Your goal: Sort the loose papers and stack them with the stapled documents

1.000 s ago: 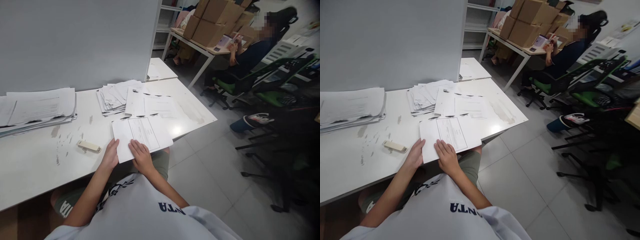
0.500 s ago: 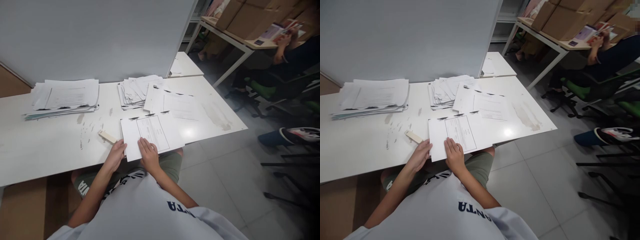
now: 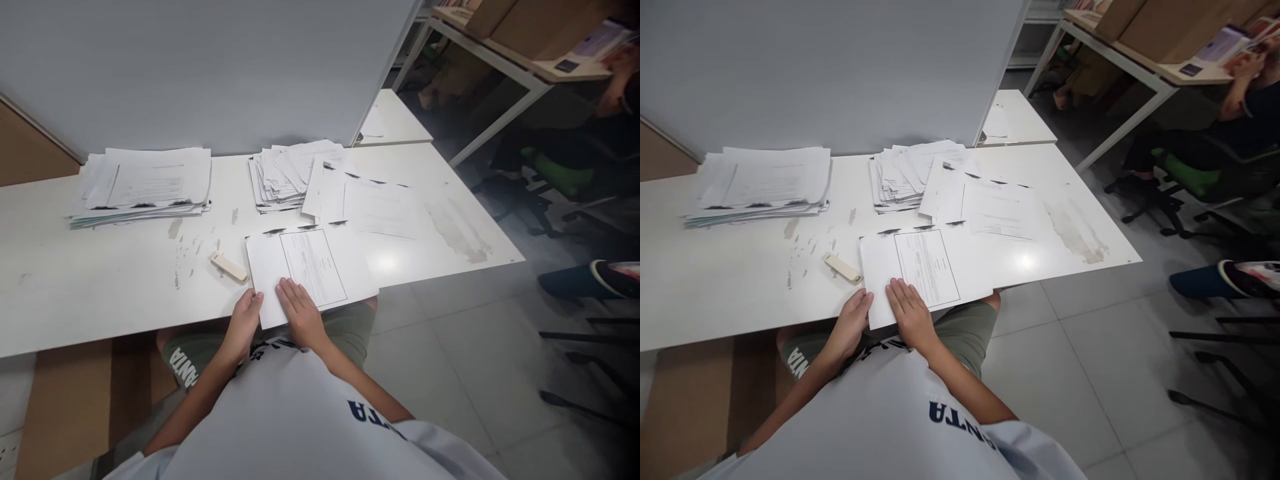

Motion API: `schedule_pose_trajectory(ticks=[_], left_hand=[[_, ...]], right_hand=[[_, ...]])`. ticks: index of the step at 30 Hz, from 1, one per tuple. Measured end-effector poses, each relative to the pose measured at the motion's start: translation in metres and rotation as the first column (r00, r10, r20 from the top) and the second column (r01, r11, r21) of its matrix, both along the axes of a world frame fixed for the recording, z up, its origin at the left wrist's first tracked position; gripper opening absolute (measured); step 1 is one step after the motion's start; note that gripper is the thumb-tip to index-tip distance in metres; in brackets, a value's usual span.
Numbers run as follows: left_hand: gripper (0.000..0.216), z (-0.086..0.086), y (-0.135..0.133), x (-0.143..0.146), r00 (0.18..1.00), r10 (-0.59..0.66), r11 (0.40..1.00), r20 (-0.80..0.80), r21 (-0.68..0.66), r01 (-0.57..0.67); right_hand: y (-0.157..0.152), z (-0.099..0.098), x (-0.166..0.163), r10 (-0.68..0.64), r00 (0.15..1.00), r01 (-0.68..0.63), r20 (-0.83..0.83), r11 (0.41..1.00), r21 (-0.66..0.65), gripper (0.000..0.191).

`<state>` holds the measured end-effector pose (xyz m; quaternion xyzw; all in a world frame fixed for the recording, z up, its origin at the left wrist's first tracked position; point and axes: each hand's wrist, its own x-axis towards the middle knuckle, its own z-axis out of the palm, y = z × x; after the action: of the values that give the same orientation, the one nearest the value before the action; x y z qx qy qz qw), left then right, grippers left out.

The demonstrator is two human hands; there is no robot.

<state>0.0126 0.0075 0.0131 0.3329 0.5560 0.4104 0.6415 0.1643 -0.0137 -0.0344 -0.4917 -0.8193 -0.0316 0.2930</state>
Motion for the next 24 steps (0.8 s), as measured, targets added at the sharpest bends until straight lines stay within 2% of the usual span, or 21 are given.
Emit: schedule_pose_trajectory(ticks=[5,7,9,11,13,15,16,17,19,21,24], left_hand=[[0.044,0.002,0.002,0.002,0.999,-0.002,1.000,0.051,0.023,0.001],[0.042,0.002,0.001,-0.002,0.999,-0.015,0.999,-0.047,0.051,0.017],[0.039,0.000,-0.003,-0.009,0.972,-0.009,0.994,-0.236,0.101,0.034],[0.036,-0.002,-0.006,-0.019,0.895,0.090,0.974,-0.437,0.225,0.012],[0.034,-0.006,-0.006,-0.032,0.759,0.283,0.897,-0.586,0.442,0.007],[0.033,-0.008,0.004,-0.045,0.595,0.438,0.767,-0.674,0.625,0.143],[0.034,-0.008,0.012,-0.052,0.524,0.462,0.714,-0.716,0.651,0.258],[0.037,-0.008,0.022,-0.057,0.463,0.453,0.678,-0.761,0.632,0.375],[0.044,-0.005,0.044,-0.065,0.372,0.392,0.645,-0.841,0.540,0.541],[0.048,-0.001,0.063,-0.068,0.317,0.327,0.629,-0.890,0.456,0.630],[0.046,0.000,0.079,-0.064,0.283,0.265,0.619,-0.922,0.387,0.683]], right_hand=[[-0.002,-0.001,0.000,0.008,1.000,-0.007,0.015,0.999,-0.046,0.075],[-0.002,-0.002,-0.001,0.017,1.000,-0.015,0.024,0.998,-0.063,0.075],[-0.002,-0.003,-0.002,0.017,0.999,-0.014,0.036,0.996,-0.088,0.076],[-0.002,-0.003,-0.004,0.018,0.999,-0.012,0.046,0.992,-0.124,0.076],[-0.001,-0.003,-0.008,0.026,0.999,-0.019,0.047,0.987,-0.158,0.077],[0.001,0.000,-0.012,0.041,0.998,-0.032,0.042,0.981,-0.189,0.076],[0.002,0.001,-0.014,0.049,0.998,-0.039,0.042,0.978,-0.203,0.075],[0.003,0.003,-0.016,0.053,0.998,-0.042,0.044,0.975,-0.217,0.074],[0.006,0.007,-0.020,0.049,0.997,-0.035,0.053,0.970,-0.241,0.072],[0.007,0.009,-0.023,0.032,0.997,-0.014,0.064,0.966,-0.260,0.071],[0.008,0.010,-0.025,-0.014,0.997,0.035,0.079,0.962,-0.271,0.070]])
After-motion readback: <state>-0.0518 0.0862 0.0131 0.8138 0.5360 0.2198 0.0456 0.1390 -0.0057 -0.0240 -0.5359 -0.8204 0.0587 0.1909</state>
